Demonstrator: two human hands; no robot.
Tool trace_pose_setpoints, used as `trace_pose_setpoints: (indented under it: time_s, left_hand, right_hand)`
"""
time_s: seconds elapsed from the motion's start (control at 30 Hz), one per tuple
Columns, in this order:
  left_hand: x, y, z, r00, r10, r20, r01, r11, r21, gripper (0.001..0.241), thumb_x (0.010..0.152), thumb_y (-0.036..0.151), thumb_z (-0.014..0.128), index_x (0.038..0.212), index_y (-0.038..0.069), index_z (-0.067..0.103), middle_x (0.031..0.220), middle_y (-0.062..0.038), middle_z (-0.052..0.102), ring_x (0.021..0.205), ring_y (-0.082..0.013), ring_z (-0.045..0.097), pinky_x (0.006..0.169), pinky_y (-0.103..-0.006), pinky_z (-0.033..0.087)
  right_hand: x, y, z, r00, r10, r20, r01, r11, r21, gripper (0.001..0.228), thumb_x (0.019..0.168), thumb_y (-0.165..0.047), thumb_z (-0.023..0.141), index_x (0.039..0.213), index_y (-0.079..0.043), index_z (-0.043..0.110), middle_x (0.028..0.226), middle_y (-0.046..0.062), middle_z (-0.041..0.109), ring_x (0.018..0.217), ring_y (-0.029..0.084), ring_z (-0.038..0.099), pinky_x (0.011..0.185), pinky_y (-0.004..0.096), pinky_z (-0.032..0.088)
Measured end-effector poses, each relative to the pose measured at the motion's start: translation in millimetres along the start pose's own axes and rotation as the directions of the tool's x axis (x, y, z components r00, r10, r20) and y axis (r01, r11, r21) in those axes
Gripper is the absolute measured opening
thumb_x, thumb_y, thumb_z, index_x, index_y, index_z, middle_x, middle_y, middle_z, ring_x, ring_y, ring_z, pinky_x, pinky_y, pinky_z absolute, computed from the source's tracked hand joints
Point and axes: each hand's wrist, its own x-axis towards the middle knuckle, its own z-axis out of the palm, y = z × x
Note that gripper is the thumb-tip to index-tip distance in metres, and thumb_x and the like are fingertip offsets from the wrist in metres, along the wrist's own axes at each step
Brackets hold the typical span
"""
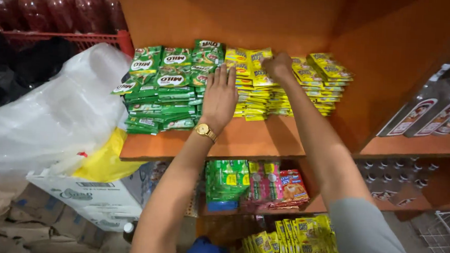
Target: The recorder is folding and stacking strips of seasoning sachets onto a display shelf in a grocery store.
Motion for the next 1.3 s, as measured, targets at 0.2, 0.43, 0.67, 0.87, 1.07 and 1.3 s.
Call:
trace_pose_setpoints:
  time_s: [0.2, 0.43, 0.67, 0.87, 1.07, 1.3]
  left_hand:
    - [-1, -4, 10, 0.999, 0.028, -0.016, -0.026, 0.997, 0.078, 0.058, 0.096, 0.015, 0.055, 0.15, -0.002, 0.043, 0.154, -0.025, 0.046, 0.141, -0.0383, 0.044, 0.119, -0.0499, 0.032]
    - [-1, 2, -12, 0.999, 0.002, 0.033, -0.001, 1.0, -0.028, 0.064, 0.09, 0.012, 0.057, 0.15, -0.002, 0.041, 0.156, -0.026, 0.039, 0.144, -0.0407, 0.038, 0.119, -0.0509, 0.029]
    - [-5, 3, 8, 0.999, 0.007, 0.042, -0.01, 0.997, 0.079, 0.062, 0.095, 0.011, 0.053, 0.154, -0.002, 0.039, 0.157, -0.026, 0.039, 0.147, -0.0427, 0.034, 0.121, -0.0534, 0.025]
    - [0, 10, -3, 0.993, 0.01, 0.122, -0.037, 0.974, 0.223, 0.059, 0.098, 0.013, 0.051, 0.153, -0.004, 0.039, 0.157, -0.028, 0.038, 0.15, -0.0444, 0.03, 0.122, -0.0557, 0.022]
    - [-23, 31, -65, 0.996, 0.061, 0.07, -0.067, 0.994, 0.086, 0.058, 0.095, 0.012, 0.053, 0.15, -0.002, 0.041, 0.161, -0.027, 0.033, 0.151, -0.0437, 0.025, 0.121, -0.059, 0.021]
    - [-80, 84, -117, 0.973, 0.217, -0.082, -0.222, 0.973, -0.063, 0.047, 0.096, 0.008, 0.057, 0.141, -0.003, 0.053, 0.157, -0.025, 0.044, 0.153, -0.0403, 0.032, 0.123, -0.0557, 0.027]
  right_hand:
    - [-2, 0, 18, 0.996, -0.087, -0.034, 0.075, 0.963, -0.258, 0.027, 0.084, -0.029, 0.075, 0.09, -0.003, 0.072, 0.089, 0.024, 0.072, 0.085, 0.039, 0.071, 0.075, 0.048, 0.054]
    - [-3, 7, 1, 0.986, -0.167, -0.004, 0.158, 0.938, -0.309, 0.037, 0.098, -0.035, 0.068, 0.09, 0.001, 0.07, 0.089, 0.027, 0.071, 0.087, 0.042, 0.07, 0.078, 0.05, 0.053]
    - [-96, -26, -26, 0.936, -0.324, 0.139, 0.353, 0.865, -0.358, 0.044, 0.101, -0.042, 0.053, 0.11, 0.0, 0.062, 0.093, 0.026, 0.072, 0.09, 0.044, 0.07, 0.08, 0.056, 0.051]
    - [-95, -27, -13, 0.98, -0.181, 0.084, 0.199, 0.874, -0.442, 0.047, 0.11, -0.041, 0.045, 0.117, 0.003, 0.058, 0.101, 0.031, 0.069, 0.098, 0.051, 0.065, 0.089, 0.06, 0.048]
    - [-149, -61, -83, 0.975, -0.214, 0.062, 0.223, 0.926, -0.306, 0.048, 0.102, -0.038, 0.054, 0.129, 0.001, 0.056, 0.108, 0.029, 0.069, 0.104, 0.047, 0.065, 0.091, 0.055, 0.049]
    - [-258, -64, -195, 0.842, -0.528, 0.115, 0.54, 0.816, -0.208, 0.036, 0.106, -0.022, 0.063, 0.134, 0.0, 0.064, 0.131, 0.025, 0.067, 0.119, 0.044, 0.065, 0.1, 0.047, 0.051]
